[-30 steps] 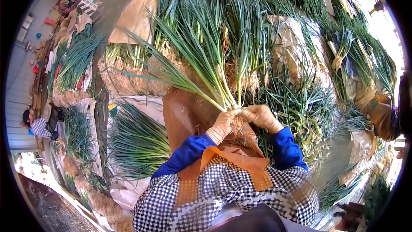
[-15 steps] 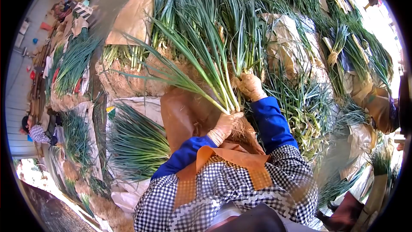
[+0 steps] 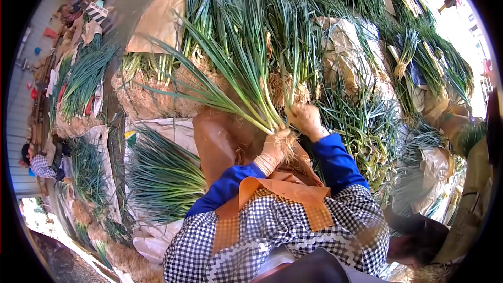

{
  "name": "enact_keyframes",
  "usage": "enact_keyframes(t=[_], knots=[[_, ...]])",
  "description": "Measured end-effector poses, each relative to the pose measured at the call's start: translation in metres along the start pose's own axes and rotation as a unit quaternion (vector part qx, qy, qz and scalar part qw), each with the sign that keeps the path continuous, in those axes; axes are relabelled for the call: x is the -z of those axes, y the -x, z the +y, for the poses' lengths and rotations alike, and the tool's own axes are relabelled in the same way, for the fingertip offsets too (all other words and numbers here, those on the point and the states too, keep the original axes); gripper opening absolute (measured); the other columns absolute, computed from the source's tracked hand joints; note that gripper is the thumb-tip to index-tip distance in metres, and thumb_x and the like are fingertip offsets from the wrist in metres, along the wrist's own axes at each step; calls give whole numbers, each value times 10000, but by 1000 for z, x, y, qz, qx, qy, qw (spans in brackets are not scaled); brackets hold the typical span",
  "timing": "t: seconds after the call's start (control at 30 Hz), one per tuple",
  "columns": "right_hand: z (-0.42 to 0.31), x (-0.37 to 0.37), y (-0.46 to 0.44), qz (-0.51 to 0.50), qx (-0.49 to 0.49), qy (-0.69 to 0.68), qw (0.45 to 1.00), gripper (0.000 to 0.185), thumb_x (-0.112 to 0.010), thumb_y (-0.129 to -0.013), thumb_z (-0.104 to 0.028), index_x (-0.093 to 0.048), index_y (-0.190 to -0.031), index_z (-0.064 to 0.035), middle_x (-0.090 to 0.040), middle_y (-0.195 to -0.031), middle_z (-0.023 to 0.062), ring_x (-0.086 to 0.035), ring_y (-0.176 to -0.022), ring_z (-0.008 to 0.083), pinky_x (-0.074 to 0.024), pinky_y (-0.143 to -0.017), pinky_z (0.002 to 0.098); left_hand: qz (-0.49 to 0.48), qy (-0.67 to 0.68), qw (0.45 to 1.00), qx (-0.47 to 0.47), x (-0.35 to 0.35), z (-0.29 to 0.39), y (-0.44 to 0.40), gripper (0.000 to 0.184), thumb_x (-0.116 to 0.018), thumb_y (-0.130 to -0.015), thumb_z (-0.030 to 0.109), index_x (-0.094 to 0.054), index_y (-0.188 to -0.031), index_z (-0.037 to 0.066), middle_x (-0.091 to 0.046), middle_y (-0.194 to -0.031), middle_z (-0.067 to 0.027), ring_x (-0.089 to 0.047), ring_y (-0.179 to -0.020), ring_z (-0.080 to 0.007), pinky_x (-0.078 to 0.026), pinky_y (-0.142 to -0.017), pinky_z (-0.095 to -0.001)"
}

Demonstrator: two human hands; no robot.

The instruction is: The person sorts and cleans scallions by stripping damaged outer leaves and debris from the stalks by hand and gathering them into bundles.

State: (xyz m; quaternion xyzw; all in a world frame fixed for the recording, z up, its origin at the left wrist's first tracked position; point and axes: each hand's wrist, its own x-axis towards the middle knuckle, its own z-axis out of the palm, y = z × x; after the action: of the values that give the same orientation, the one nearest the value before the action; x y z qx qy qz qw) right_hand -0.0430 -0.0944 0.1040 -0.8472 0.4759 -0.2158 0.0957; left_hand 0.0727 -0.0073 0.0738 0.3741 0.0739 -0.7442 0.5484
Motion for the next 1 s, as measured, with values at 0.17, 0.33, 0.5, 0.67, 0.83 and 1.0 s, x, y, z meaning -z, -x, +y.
enact_keyframes(t=[0.17, 0.33, 0.5, 0.67, 0.83, 1.0], knots=[[-12, 75, 71, -103, -140, -300, 938, 287, -529, -869, -275, -534, -653, -86, -590, -611, 67, -544, -507, 134, -442, -463, 287, -112, -39, 992, -33, 33, 20, -20, 257, -485, -911, 163, -528, -1117, 15, -585, -1082, -119, -589, -911, -199, -495, -794, -286], [85, 89, 118, -417, -270, 277, 823, 355, -498, -867, -419, -615, -878, -84, -635, -766, 126, -606, -670, 313, -476, -602, 397, -175, -45, 983, 37, 19, 46, -2, 210, -543, -886, 139, -534, -1068, 35, -583, -977, -77, -594, -823, -155, -468, -549, -238], [-10, 44, 24, -110, -272, -472, 831, 371, -455, -924, -332, -593, -1075, -23, -637, -1011, 87, -598, -791, 162, -467, -724, 293, -274, 25, 960, 48, 15, 51, 4, 170, -532, -892, 143, -546, -1047, 75, -577, -881, -40, -550, -680, -132, -437, -517, -219], [-33, -7, -16, -36, -13, -220, 975, 174, -490, -892, -212, -554, -807, -74, -544, -701, 68, -560, -661, 223, -481, -571, 328, -244, -13, 969, 34, 36, 74, 30, 369, -521, -892, 153, -436, -1218, 3, -564, -928, -65, -518, -713, -117, -442, -555, -231], [82, -12, -73, -10, -149, 120, 981, 284, -358, -953, -259, -566, -957, -65, -605, -854, 141, -612, -790, 225, -498, -641, 335, -452, 90, 887, -22, -10, 133, 97, 677, -600, -797, 116, -249, -1370, 37, -472, -846, -38, -477, -681, -128, -431, -573, -248], [154, -61, -99, -143, -251, 78, 954, 466, -471, -870, -412, -589, -714, 11, -613, -894, 201, -585, -859, 347, -446, -754, 403, -340, -29, 937, -75, -25, 137, 80, 664, -593, -800, 77, -260, -1369, 2, -498, -881, -27, -483, -731, -123, -428, -655, -243]])
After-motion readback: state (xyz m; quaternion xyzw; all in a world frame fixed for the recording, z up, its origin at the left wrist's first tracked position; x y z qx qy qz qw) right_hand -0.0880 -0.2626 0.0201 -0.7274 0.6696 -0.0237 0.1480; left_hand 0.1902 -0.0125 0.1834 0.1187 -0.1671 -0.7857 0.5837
